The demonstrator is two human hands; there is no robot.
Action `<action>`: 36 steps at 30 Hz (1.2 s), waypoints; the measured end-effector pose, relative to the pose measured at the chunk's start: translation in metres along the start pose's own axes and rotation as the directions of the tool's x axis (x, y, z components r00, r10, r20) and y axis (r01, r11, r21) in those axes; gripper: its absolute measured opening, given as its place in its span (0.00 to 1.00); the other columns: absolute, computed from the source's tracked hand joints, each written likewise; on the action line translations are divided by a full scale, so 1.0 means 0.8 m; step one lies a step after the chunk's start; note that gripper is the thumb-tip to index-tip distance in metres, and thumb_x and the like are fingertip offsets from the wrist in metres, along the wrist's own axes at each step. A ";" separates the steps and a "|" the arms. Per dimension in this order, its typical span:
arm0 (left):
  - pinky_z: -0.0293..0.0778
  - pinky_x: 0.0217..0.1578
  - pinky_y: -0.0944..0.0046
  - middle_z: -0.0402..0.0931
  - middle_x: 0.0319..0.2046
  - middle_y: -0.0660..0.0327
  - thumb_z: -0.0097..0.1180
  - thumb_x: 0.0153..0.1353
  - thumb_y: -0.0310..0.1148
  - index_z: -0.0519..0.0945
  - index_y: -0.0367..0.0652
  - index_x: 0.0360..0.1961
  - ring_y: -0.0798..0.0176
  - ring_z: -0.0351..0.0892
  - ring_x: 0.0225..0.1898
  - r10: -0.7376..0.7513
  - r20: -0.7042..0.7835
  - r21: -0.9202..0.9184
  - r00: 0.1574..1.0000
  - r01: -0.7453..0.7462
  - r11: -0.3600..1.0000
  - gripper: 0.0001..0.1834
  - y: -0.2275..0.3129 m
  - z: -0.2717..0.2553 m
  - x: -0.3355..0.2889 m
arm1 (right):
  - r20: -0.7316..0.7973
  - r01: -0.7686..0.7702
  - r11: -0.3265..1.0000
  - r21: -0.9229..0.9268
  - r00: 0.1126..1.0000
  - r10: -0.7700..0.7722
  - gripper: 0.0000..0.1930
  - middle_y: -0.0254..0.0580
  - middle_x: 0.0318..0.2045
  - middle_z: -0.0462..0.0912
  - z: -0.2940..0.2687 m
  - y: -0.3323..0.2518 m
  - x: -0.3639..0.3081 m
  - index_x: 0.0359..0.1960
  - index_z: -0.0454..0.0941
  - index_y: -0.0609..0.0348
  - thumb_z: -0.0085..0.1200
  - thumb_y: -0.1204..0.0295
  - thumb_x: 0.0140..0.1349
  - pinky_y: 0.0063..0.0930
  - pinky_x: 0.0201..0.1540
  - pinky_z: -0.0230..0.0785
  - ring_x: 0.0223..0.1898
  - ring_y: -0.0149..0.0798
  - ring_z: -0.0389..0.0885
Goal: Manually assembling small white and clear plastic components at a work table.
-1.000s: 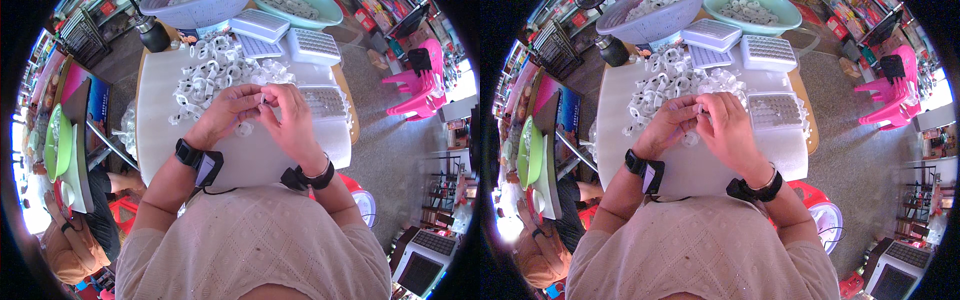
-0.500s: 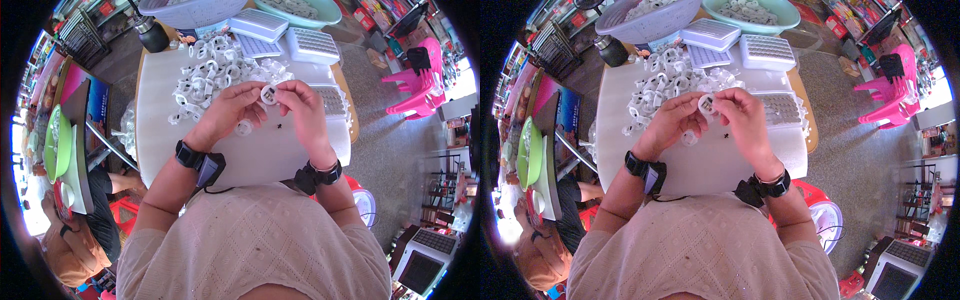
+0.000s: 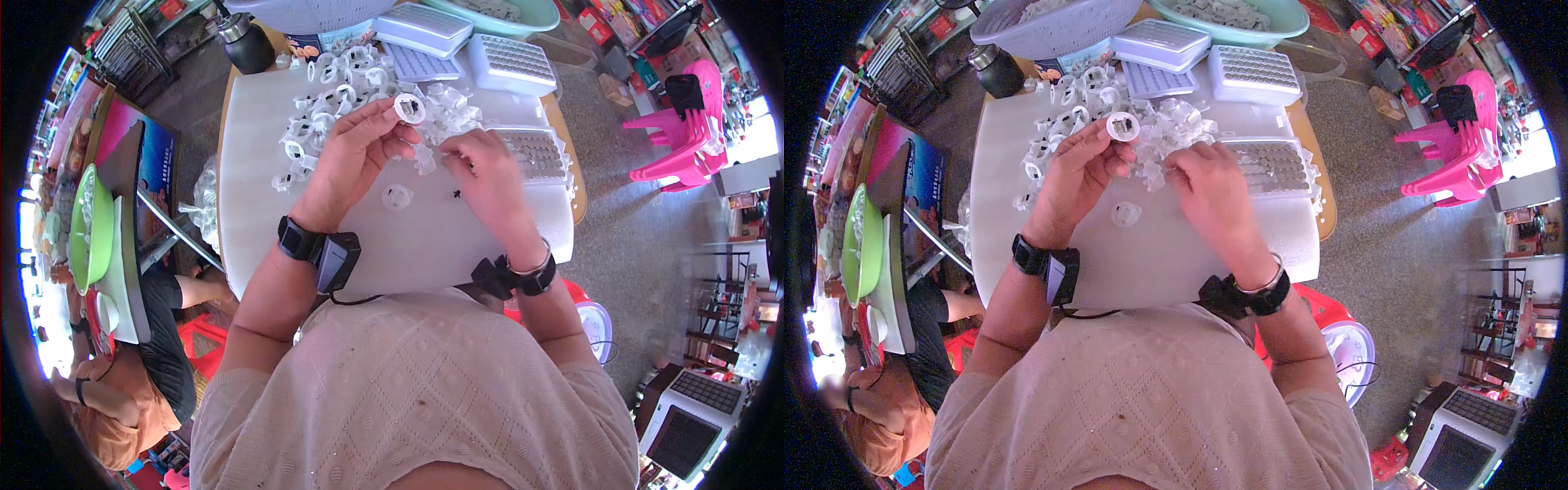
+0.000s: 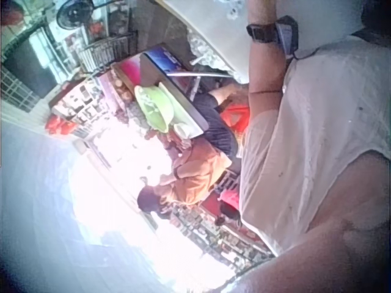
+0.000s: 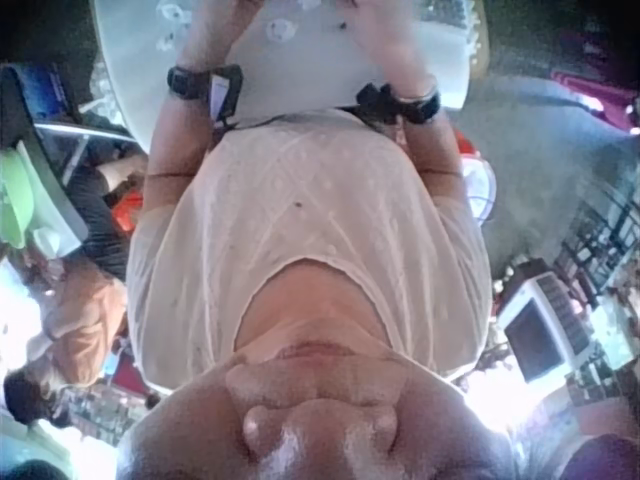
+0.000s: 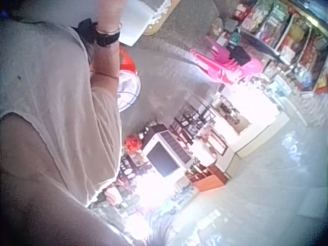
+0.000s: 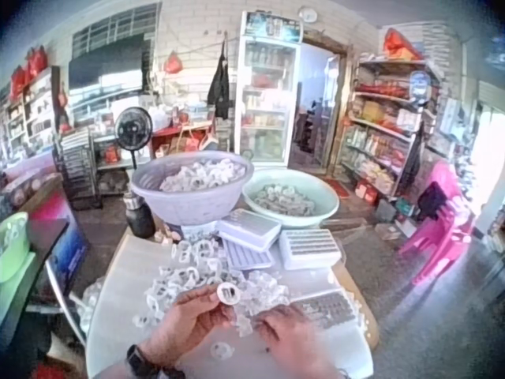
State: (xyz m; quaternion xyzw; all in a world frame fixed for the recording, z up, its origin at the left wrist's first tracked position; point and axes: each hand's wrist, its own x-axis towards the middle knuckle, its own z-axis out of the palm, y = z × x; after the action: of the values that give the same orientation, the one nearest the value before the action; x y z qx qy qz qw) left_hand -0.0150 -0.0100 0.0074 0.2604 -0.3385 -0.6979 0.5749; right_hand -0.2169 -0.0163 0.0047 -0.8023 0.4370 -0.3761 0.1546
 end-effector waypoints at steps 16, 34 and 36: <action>0.76 0.31 0.70 0.78 0.39 0.56 0.48 0.64 0.32 0.71 0.31 0.50 0.67 0.78 0.33 -0.033 -0.026 0.089 0.999 0.035 0.995 0.17 -0.002 0.002 -0.002 | 0.064 0.045 0.990 -0.137 0.997 -0.036 0.08 0.43 0.30 0.77 0.027 -0.013 -0.004 0.34 0.77 0.58 0.55 0.73 0.50 0.41 0.44 0.63 0.38 0.47 0.75; 0.75 0.30 0.71 0.79 0.38 0.56 0.47 0.64 0.31 0.72 0.31 0.50 0.68 0.78 0.32 -0.042 -0.045 0.157 0.998 0.049 0.986 0.17 -0.001 0.000 -0.004 | 0.176 -0.209 0.916 0.342 0.972 0.156 0.05 0.39 0.26 0.80 -0.001 -0.006 -0.021 0.33 0.79 0.58 0.53 0.75 0.57 0.28 0.30 0.68 0.26 0.35 0.76; 0.74 0.30 0.71 0.79 0.38 0.57 0.47 0.64 0.31 0.72 0.32 0.50 0.68 0.78 0.32 -0.043 -0.043 0.155 0.998 0.049 0.987 0.17 0.000 0.001 -0.004 | 0.136 0.021 0.982 0.189 0.990 -0.047 0.05 0.38 0.28 0.80 -0.001 -0.003 -0.027 0.33 0.79 0.56 0.54 0.76 0.54 0.31 0.33 0.68 0.29 0.38 0.77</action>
State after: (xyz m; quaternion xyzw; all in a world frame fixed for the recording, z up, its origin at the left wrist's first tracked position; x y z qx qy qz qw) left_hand -0.0146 -0.0067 0.0078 0.3261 -0.3748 -0.6770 0.5431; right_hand -0.2235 0.0025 -0.0037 -0.8162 0.3739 -0.3607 0.2529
